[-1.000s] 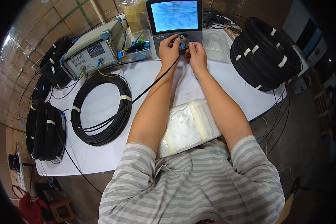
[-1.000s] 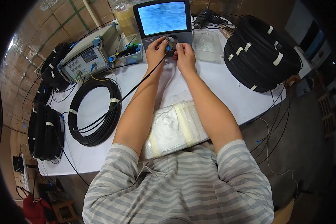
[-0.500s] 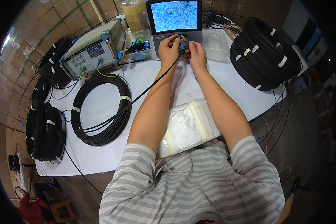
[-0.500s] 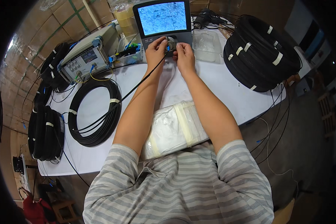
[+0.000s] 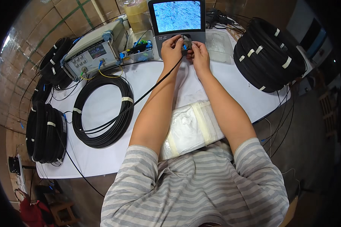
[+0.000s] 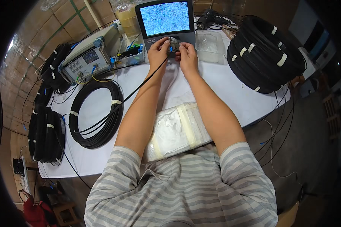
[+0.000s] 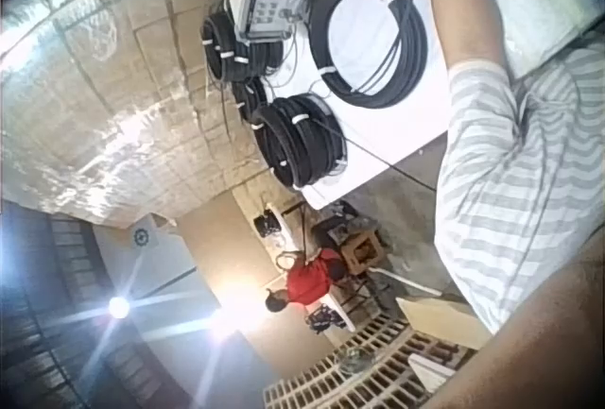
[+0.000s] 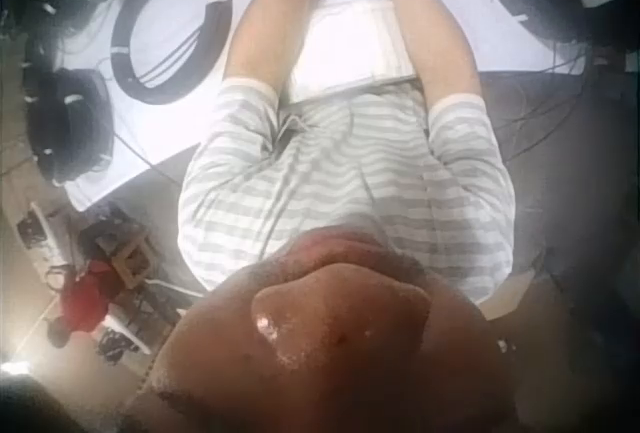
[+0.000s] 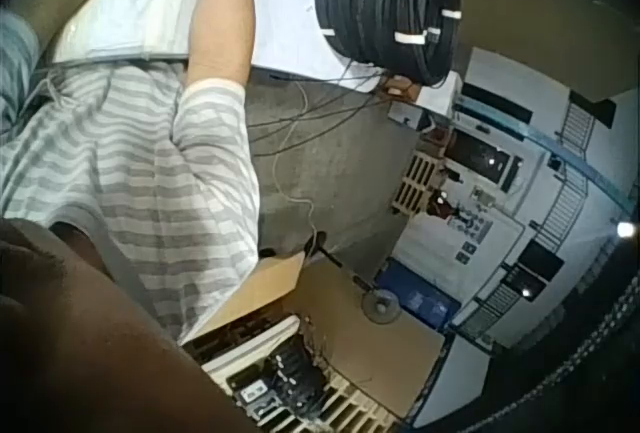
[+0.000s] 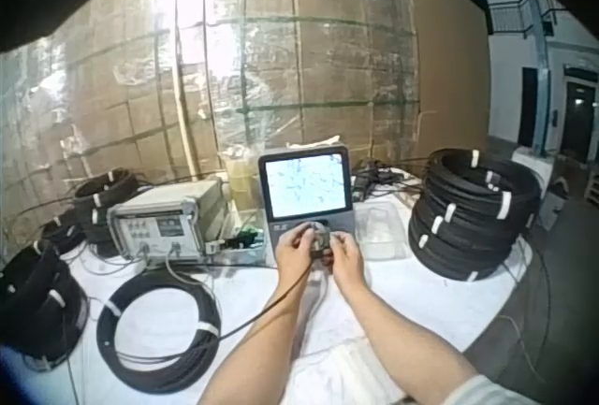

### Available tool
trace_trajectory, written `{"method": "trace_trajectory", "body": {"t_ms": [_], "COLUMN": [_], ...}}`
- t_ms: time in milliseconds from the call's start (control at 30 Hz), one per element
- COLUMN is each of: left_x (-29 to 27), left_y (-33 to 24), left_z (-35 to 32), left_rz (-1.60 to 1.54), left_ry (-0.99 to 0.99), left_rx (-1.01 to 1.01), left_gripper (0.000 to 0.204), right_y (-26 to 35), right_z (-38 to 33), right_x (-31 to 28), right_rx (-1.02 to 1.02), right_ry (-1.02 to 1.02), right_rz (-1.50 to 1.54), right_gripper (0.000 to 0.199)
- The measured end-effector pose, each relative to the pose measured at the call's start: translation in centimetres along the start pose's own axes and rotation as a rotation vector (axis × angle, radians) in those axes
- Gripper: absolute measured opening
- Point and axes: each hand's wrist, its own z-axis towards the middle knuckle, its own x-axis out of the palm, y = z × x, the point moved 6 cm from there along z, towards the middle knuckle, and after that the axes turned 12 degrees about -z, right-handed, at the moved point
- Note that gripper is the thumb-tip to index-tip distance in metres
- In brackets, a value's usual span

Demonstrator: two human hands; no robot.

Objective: Inspecting the connector end-face of a fiber optic cable using a digital microscope.

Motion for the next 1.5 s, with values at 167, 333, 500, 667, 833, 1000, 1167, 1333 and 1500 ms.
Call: {"method": "trace_trajectory", "body": {"t_ms": [167, 333, 500, 667, 833, 1000, 1167, 1333, 1500], "left_x": [0.27, 0.09, 0.41, 0.03, 0.18, 0.15, 0.17, 0.35, 0.35], "left_y": [-0.27, -0.50, -0.35, -0.23, -0.24, -0.35, -0.45, -0.38, -0.43], "left_z": [-0.18, -0.21, -0.26, -0.19, -0.21, -0.13, -0.27, -0.27, -0.14], "left_rz": [0.011, 0.025, 0.019, 0.031, 0.019, 0.012, 0.011, 0.018, 0.039], "left_ry": [-0.004, -0.003, -0.005, -0.013, -0.004, 0.000, -0.007, -0.010, 0.012], "left_rx": [-0.026, -0.007, -0.029, -0.032, -0.057, -0.030, -0.024, -0.017, 0.051], "left_gripper": [0.025, 0.026, 0.026, 0.026, 0.026, 0.026, 0.026, 0.025, 0.030], "right_y": [-0.33, -0.19, -0.37, -0.44, -0.15, -0.40, -0.31, -0.38, -0.37], "right_z": [0.24, 0.05, 0.37, 0.16, 0.16, 0.28, 0.06, 0.27, 0.26], "right_x": [-0.28, -0.08, -0.34, 0.00, 0.08, -0.02, 0.03, -0.16, -0.08], "right_rx": [-0.013, -0.004, -0.018, 0.008, -0.022, -0.003, -0.010, -0.023, -0.016], "right_ry": [0.008, 0.004, 0.007, 0.013, 0.024, 0.015, 0.009, 0.015, 0.019], "right_rz": [-0.055, -0.036, 0.015, -0.046, 0.020, -0.052, 0.003, -0.023, -0.030], "right_gripper": [0.020, 0.020, 0.022, 0.021, 0.023, 0.022, 0.023, 0.021, 0.020]}}
